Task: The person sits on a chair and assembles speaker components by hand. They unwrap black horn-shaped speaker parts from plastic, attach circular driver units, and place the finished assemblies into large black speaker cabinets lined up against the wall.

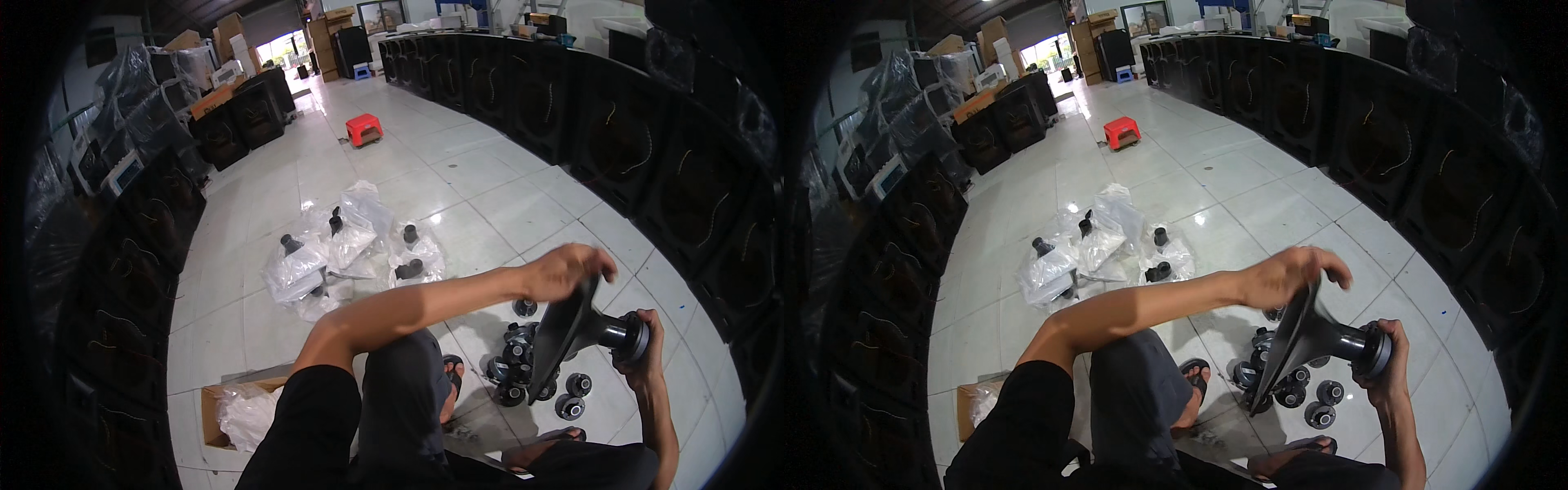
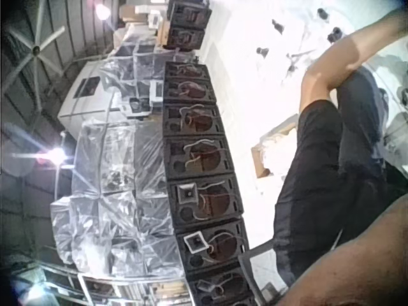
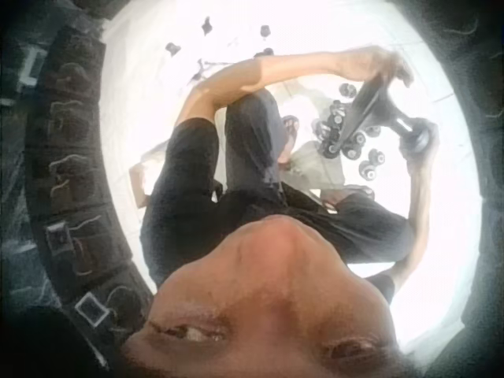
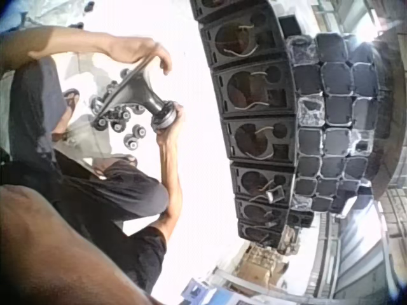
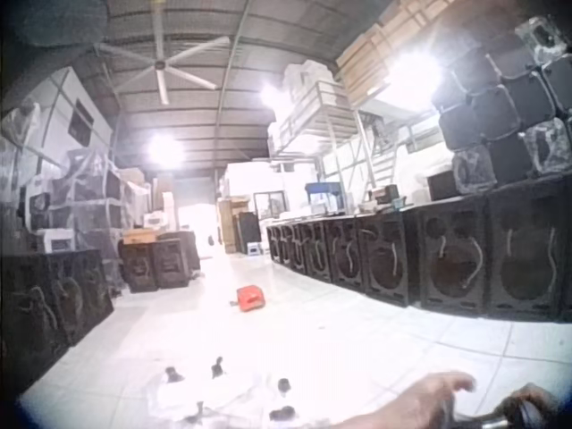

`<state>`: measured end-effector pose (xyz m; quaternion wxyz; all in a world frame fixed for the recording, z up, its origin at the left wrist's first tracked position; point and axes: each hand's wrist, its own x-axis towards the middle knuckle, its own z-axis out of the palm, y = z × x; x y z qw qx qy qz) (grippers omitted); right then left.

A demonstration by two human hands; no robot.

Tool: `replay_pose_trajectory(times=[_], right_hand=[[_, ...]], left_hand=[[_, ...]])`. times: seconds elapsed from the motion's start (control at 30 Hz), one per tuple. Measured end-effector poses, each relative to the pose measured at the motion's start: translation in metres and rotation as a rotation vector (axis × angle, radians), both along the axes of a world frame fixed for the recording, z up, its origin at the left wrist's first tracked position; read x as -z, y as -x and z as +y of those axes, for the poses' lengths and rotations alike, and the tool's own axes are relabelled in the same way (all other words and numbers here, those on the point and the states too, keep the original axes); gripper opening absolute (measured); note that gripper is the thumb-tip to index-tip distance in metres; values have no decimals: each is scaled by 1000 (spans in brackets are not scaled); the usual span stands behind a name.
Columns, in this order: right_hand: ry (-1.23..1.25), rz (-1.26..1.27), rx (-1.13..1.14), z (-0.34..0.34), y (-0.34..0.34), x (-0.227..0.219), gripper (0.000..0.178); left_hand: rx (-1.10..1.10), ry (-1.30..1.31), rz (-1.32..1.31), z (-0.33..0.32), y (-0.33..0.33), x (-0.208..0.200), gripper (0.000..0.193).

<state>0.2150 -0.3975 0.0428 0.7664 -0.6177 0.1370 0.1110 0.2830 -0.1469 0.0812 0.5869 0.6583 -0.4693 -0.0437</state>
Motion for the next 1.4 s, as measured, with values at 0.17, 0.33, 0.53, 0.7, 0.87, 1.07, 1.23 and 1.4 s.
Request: replay_pose_trajectory(times=[0.17, 0.33, 0.53, 0.7, 0.87, 1.07, 1.23, 1.4], right_hand=[[-73, -68, 217, -1, -5, 2, 47], [-190, -324, 361, 1, -3, -7, 47], [123, -716, 441, -7, 3, -5, 39], [15, -619, 369, -5, 0, 1, 43], [-3, -340, 17, -5, 5, 1, 52], [37, -52, 86, -8, -7, 24, 38], [-29, -158, 365, -10, -14, 18, 41], [90, -523, 384, -17, -7, 19, 52]], left_hand=[[59, -478, -898, -10, 54, -10, 27], [110, -294, 38, 4, 20, 15, 23], [436, 29, 878, 5, 9, 5, 31], [43, 5, 975, 9, -18, 18, 26], [-208, 174, 948, 4, -13, 0, 69], [64, -343, -56, -2, 20, -13, 70], [60, -9, 719, -6, 19, 25, 105], [-12, -33, 994, -9, 6, 30, 131]])
